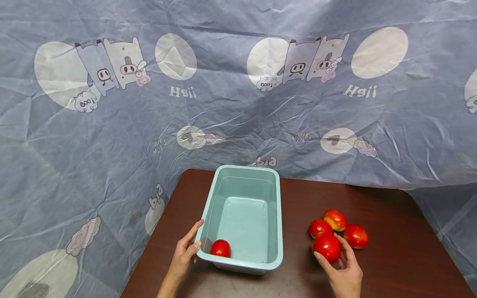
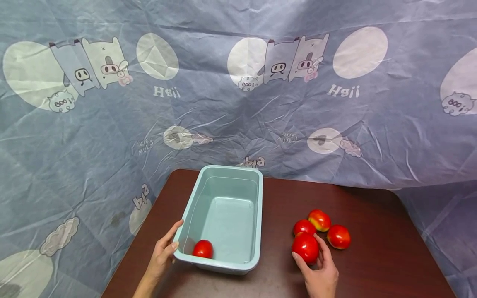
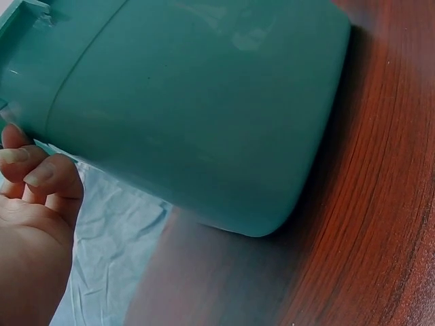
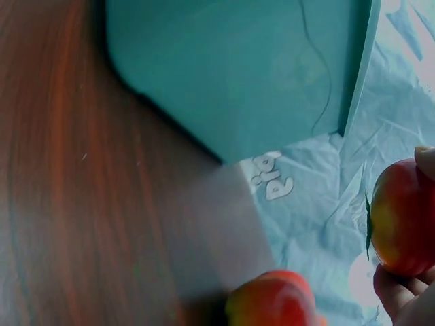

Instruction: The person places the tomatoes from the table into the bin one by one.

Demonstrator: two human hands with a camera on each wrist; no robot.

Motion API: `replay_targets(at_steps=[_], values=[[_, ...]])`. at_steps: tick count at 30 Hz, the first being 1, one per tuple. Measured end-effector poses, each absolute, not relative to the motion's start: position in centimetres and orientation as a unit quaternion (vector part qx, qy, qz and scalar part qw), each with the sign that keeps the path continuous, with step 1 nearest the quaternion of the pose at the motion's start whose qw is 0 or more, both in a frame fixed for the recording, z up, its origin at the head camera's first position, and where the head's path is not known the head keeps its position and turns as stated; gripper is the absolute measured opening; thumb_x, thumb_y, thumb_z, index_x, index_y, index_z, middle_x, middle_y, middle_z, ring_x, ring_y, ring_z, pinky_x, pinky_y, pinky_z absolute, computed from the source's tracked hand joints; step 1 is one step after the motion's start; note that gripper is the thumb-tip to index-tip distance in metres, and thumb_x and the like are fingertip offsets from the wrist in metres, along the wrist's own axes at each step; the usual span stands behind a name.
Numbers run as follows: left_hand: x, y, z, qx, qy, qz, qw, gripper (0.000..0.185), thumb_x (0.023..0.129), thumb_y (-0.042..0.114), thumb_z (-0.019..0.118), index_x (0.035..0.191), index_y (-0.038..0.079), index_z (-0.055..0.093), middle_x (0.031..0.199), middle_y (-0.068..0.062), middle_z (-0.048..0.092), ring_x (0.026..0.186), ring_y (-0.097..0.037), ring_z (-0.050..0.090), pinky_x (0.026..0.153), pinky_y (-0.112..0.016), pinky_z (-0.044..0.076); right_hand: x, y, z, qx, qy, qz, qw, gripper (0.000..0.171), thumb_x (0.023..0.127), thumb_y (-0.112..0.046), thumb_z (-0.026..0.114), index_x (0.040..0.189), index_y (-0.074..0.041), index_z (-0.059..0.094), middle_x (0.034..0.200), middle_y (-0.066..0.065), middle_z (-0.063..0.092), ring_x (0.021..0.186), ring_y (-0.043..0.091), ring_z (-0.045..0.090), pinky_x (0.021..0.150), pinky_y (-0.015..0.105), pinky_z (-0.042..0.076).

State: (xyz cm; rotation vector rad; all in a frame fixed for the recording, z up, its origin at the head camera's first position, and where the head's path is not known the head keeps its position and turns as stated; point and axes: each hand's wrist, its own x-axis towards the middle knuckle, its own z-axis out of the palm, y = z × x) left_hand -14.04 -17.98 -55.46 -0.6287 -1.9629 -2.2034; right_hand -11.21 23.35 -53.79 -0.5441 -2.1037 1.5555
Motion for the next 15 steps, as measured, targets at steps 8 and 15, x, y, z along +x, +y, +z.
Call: replay_targets(at_steps=[8, 15], values=[[-14.0, -17.9, -55.8, -0.201, -0.645, -0.735, 0.056, 0.055, 0.093, -0.002, 0.041, 0.147, -0.008, 0.032, 0.073, -0.016, 0.049, 0.051, -0.031, 0.035, 0.035, -0.028, 0.033, -10.9, 21.4, -51.2, -0.155, -0.774, 0.578, 0.207, 0.076, 0.071, -0.006, 0.085, 0.138, -0.021, 0.053, 0.132, -0.009, 0.059, 0.101, -0.008, 0.057, 0.082, 0.000, 0.044], [-14.1, -17.8, -55.7, -0.204, -0.641, -0.738, 0.060, 0.055, 0.092, -0.002, 0.040, 0.147, -0.008, 0.032, 0.075, -0.023, 0.047, 0.051, -0.029, 0.036, 0.035, -0.025, 0.033, -11.5, 18.9, -49.0, -0.050, -0.762, 0.620, 0.180, 0.079, 0.071, 0.000, 0.083, 0.141, -0.017, 0.051, 0.139, 0.000, 0.055, 0.111, 0.000, 0.059, 0.089, 0.007, 0.047]])
